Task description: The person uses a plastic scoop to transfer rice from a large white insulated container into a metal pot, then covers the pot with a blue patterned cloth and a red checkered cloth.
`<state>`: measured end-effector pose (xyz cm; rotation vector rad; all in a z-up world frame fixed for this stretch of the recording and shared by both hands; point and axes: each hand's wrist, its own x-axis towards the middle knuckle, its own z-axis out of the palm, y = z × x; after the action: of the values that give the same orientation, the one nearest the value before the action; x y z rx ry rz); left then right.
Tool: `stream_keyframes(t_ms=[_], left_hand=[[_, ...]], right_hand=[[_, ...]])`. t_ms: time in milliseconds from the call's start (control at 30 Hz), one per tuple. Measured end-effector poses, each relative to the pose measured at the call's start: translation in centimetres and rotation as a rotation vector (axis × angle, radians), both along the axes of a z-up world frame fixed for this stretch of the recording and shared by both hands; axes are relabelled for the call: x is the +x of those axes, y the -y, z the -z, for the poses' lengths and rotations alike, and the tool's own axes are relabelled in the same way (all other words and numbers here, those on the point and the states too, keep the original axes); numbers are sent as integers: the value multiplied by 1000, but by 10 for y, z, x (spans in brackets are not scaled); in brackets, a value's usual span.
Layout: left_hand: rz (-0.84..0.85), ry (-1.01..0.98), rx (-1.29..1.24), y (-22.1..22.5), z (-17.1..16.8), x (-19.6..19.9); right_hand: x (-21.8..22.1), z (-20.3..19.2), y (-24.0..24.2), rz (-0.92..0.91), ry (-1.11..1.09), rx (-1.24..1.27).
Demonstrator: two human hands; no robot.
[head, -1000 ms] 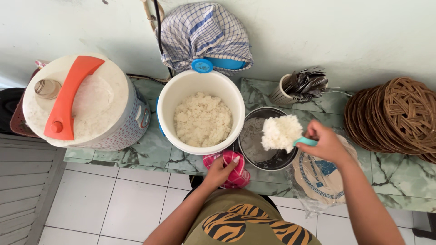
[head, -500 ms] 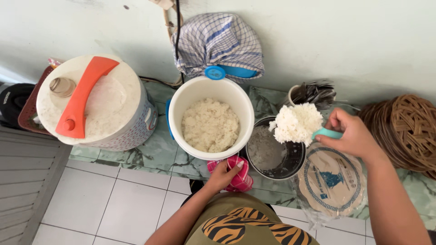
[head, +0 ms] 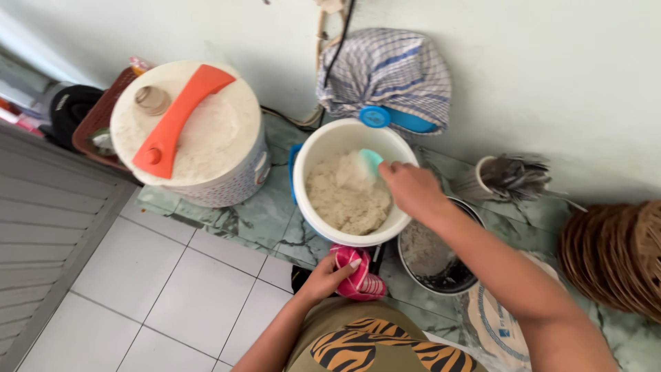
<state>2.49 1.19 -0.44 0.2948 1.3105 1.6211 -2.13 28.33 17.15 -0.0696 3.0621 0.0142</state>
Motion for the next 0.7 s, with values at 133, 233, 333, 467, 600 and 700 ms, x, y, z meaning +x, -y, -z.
stream_keyframes(t_ms=[133,233,333,467,600,700], left_hand=[[-214,79,93,26,10,3],[-428,179,155,38,20,-1],[-575,162,216,43,25,-8],[-621,134,203,34,26,-20],[-628,129,200,21,25,-22],[-629,97,269,16,25,-23]], right_hand=[[-12,8,8,24,-5,-20],[-14,1,1,152,97,-232],[-14,10,6,56,160,-342],[-23,54,32,-41,164,-127],[-49,93,48,-10,133,-113],[-64,97,46,27,222,-111]])
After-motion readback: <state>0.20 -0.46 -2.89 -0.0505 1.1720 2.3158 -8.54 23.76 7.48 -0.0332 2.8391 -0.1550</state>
